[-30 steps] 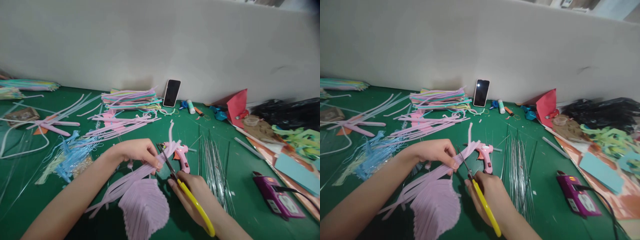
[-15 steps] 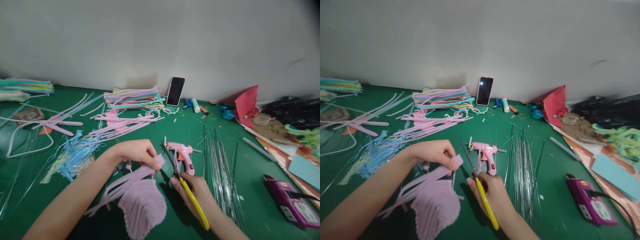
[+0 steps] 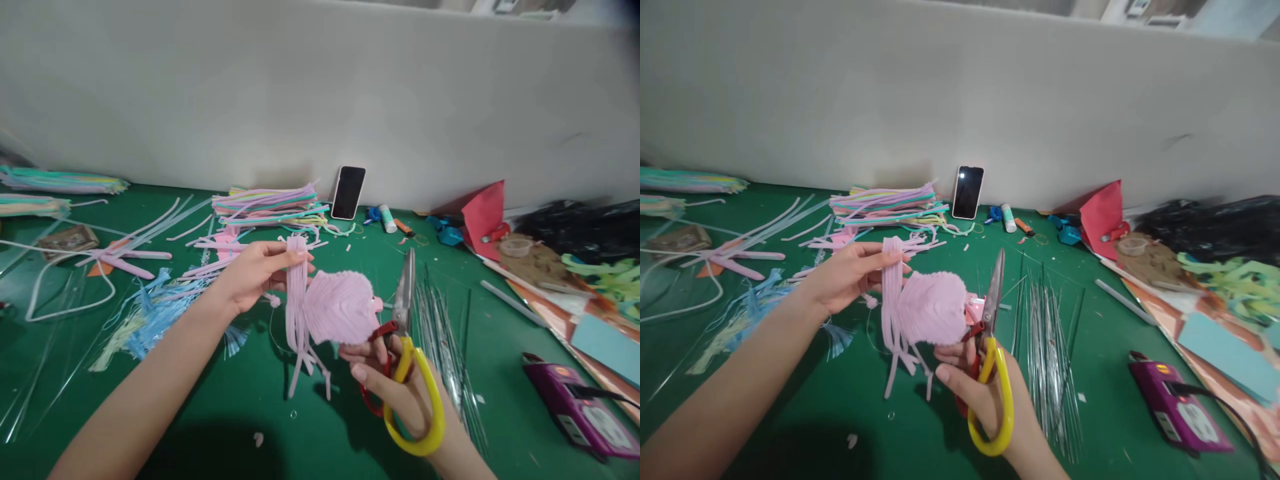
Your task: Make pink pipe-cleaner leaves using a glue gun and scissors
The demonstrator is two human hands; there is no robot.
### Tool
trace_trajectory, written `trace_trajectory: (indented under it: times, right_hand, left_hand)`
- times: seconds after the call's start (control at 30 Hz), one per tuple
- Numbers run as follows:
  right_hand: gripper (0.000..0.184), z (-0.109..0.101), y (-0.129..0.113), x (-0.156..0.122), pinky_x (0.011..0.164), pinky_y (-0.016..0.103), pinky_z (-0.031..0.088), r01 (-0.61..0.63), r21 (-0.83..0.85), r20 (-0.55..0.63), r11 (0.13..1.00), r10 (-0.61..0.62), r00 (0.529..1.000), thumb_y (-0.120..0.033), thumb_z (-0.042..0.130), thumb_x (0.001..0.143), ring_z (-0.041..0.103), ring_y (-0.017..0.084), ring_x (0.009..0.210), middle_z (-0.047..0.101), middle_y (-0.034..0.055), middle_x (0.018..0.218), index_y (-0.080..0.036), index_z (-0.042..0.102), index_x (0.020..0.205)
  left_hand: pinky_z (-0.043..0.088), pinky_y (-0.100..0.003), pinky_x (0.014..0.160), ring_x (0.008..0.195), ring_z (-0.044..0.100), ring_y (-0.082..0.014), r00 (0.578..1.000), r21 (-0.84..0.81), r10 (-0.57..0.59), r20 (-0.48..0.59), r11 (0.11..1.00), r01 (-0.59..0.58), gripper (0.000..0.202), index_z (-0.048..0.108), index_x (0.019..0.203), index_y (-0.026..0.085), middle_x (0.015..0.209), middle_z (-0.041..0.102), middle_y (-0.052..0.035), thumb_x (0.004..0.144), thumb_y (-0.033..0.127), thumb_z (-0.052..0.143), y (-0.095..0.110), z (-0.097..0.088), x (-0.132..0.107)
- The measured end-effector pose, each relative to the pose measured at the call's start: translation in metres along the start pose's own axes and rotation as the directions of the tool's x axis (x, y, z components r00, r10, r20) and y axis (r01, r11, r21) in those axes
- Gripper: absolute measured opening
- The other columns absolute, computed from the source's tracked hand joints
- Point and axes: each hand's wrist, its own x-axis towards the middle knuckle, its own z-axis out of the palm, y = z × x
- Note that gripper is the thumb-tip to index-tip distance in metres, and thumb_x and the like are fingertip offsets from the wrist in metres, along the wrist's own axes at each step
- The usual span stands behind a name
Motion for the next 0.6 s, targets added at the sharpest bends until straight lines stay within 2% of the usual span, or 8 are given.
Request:
trace_trajectory:
  times: [0.1,0.17,0.27,0.37,0.43,0.5,0.57,0.6]
  right_hand:
    - [0.046,0.006,-0.012,0.015,0.061,0.032,0.057,0.073,0.066,-0.112,0.995,-0.066,0.992,-0.038,0.081,0.062,0.071,0.023,0.072,0.073,0.0038,0.071,-0.024,0.038,0.065]
    - [0.050,0.007,-0.025,0.025,0.047,0.028,0.053,0.117,0.126,-0.174,0.985,-0.095,0.980,-0.039,0.084,0.056,0.069,0.022,0.062,0.070,0.0011,0.063,-0.024,0.037,0.063]
    - [0.054,0.008,-0.041,0.031,0.034,0.024,0.047,0.078,0.181,-0.137,0.980,-0.053,0.989,-0.041,0.086,0.050,0.064,0.019,0.047,0.065,-0.0015,0.056,-0.023,0.036,0.061]
    - [0.051,0.014,-0.040,0.021,0.026,0.021,0.041,0.001,0.105,-0.111,0.995,0.011,0.994,-0.041,0.084,0.054,0.054,0.013,0.032,0.066,-0.0007,0.058,-0.023,0.038,0.064]
    - [0.052,0.024,-0.027,0.009,0.025,0.020,0.040,-0.025,0.107,-0.136,0.994,0.040,0.990,-0.042,0.084,0.055,0.057,0.013,0.034,0.071,0.0035,0.069,-0.023,0.037,0.066]
    - [0.050,0.037,-0.011,-0.001,0.025,0.021,0.043,-0.062,0.171,-0.095,0.983,0.079,0.992,-0.045,0.082,0.058,0.062,0.016,0.040,0.073,0.0088,0.083,-0.023,0.038,0.069]
    - [0.044,0.051,0.003,-0.005,0.039,0.024,0.055,-0.026,0.255,-0.102,0.967,0.054,0.993,-0.043,0.080,0.063,0.071,0.020,0.058,0.073,0.0109,0.094,-0.022,0.042,0.073]
    - [0.044,0.057,0.008,-0.004,0.052,0.029,0.060,0.001,0.307,-0.100,0.952,0.031,0.995,-0.042,0.080,0.063,0.073,0.022,0.068,0.073,0.0106,0.095,-0.022,0.041,0.070]
  left_hand:
    - [0.055,-0.021,0.057,0.067,0.068,-0.0141,0.999,-0.078,0.024,-0.040,0.997,-0.027,0.020,0.072,0.084,0.014,0.084,0.074,-0.0081,0.074,0.030,0.074,-0.004,0.003,-0.006]
    - [0.056,-0.022,0.057,0.068,0.068,-0.0151,0.998,-0.110,0.034,-0.060,0.993,-0.041,0.020,0.072,0.086,0.013,0.086,0.074,-0.0093,0.074,0.029,0.074,-0.006,0.004,-0.013]
    - [0.058,-0.025,0.062,0.073,0.070,-0.0168,0.979,-0.171,0.082,-0.185,0.979,-0.115,0.022,0.071,0.089,0.013,0.093,0.074,-0.0105,0.074,0.029,0.073,-0.010,0.000,-0.025]
    - [0.058,-0.025,0.066,0.078,0.070,-0.0168,0.919,-0.245,0.141,-0.368,0.939,-0.242,0.021,0.070,0.093,0.014,0.096,0.074,-0.0094,0.076,0.025,0.071,-0.012,-0.006,-0.034]
    - [0.058,-0.024,0.067,0.078,0.071,-0.0158,0.866,-0.295,0.165,-0.472,0.896,-0.332,0.020,0.069,0.095,0.014,0.095,0.074,-0.0079,0.077,0.022,0.070,-0.014,-0.008,-0.039]
    - [0.058,-0.023,0.071,0.081,0.071,-0.0152,0.825,-0.343,0.179,-0.535,0.847,-0.406,0.018,0.068,0.096,0.015,0.097,0.074,-0.0060,0.078,0.019,0.068,-0.016,-0.008,-0.045]
    - [0.057,-0.023,0.078,0.088,0.070,-0.0149,0.803,-0.394,0.163,-0.573,0.805,-0.444,0.015,0.068,0.096,0.018,0.099,0.074,-0.0036,0.081,0.019,0.065,-0.022,-0.003,-0.052]
    - [0.057,-0.022,0.079,0.090,0.070,-0.0145,0.795,-0.419,0.137,-0.591,0.790,-0.448,0.014,0.067,0.097,0.019,0.099,0.074,-0.0024,0.083,0.019,0.063,-0.026,0.001,-0.056]
